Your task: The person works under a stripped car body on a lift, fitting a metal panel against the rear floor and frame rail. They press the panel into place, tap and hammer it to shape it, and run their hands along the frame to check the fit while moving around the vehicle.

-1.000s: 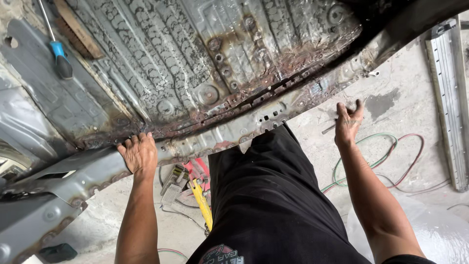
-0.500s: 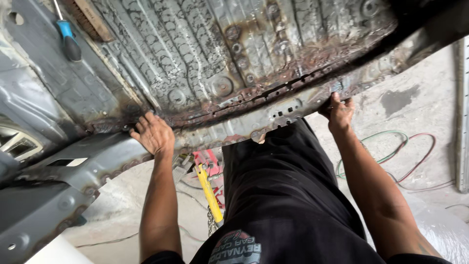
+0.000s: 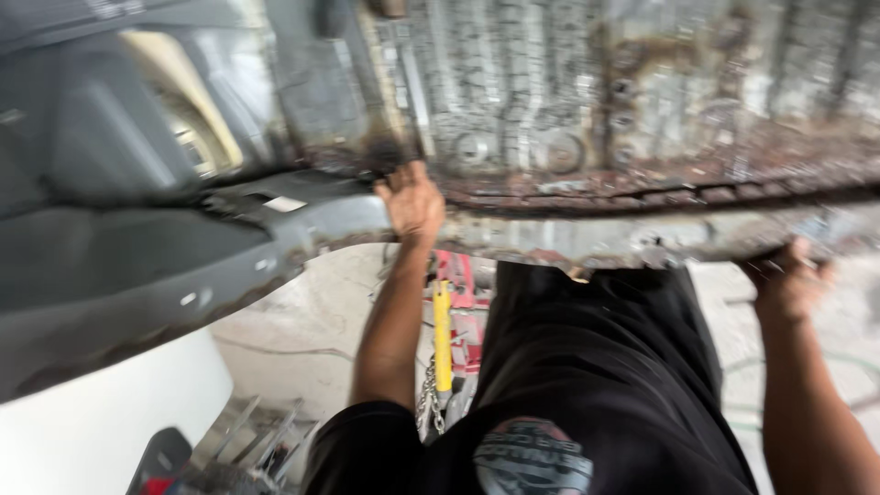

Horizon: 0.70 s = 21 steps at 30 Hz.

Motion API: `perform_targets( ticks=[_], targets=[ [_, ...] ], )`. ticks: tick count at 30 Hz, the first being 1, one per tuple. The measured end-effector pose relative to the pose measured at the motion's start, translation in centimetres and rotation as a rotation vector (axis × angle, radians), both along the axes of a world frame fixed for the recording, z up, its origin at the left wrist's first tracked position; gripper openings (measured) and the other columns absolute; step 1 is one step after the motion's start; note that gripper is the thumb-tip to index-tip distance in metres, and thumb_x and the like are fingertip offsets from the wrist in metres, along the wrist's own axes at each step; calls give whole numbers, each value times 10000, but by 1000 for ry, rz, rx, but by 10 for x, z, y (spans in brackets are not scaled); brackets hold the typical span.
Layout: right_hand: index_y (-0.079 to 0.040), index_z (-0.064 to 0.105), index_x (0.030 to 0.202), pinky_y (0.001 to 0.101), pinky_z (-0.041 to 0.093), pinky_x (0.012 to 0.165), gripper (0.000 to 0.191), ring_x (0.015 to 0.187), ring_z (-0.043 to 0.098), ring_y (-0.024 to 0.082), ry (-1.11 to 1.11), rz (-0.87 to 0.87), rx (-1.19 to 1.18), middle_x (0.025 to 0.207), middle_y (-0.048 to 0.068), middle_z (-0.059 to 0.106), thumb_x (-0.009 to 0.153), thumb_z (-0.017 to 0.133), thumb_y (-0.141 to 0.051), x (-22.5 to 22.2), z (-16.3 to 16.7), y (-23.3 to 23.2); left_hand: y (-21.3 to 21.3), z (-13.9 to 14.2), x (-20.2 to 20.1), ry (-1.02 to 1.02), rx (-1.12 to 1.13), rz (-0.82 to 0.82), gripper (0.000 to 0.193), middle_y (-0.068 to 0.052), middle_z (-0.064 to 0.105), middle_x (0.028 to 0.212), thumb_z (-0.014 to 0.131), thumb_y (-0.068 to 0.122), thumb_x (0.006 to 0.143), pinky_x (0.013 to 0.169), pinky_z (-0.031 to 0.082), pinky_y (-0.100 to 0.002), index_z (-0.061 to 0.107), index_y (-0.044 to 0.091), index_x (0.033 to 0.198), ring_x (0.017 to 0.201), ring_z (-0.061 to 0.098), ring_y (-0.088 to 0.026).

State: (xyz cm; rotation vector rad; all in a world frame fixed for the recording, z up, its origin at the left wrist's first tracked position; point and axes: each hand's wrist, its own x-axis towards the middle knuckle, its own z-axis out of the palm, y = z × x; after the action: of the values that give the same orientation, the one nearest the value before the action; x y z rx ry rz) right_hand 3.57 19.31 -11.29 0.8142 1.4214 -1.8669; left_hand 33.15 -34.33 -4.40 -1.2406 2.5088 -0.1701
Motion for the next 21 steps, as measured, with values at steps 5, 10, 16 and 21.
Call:
perform_targets(
  ticks=[5, 10, 16, 21],
  targets=[
    [-140, 314, 1582, 597, 524, 1112, 477, 1393, 584, 389, 110, 401, 43, 1591, 185, 504, 1206, 558, -303, 11, 30, -20, -3, 8, 1, 152, 119, 35, 205, -116, 674, 1098, 579, 177, 958, 1026, 393, -521, 615, 128, 1154, 1059, 626, -306],
    [-93, 340, 1586, 584, 479, 1156, 466, 1454, 545, 386, -2, 364, 19, 1613, 189, 488, 1218, 536, -299, 14, 30, -31, -3, 14, -10, 277, 46, 106, 384, -145, 642, 1208, 593, 223, 890, 1060, 377, -547, 583, 90, 1250, 1118, 590, -332],
    [-36, 372, 1590, 569, 425, 1208, 463, 1526, 497, 383, -88, 281, -41, 1641, 194, 469, 1232, 510, -295, 8, -11, -6, -8, 12, -15, 247, 18, 104, 497, -176, 515, 1427, 549, 315, 994, 1129, 327, -580, 492, 122, 1448, 1320, 503, -374],
    [11, 398, 1594, 557, 380, 1251, 471, 1586, 458, 380, -93, 248, -101, 1663, 198, 453, 1243, 488, -291, -1, -34, 12, -9, 14, -15, 202, 53, 127, 510, -162, 525, 1437, 555, 318, 984, 1127, 332, -571, 492, 149, 1461, 1311, 505, -352]
  ],
)
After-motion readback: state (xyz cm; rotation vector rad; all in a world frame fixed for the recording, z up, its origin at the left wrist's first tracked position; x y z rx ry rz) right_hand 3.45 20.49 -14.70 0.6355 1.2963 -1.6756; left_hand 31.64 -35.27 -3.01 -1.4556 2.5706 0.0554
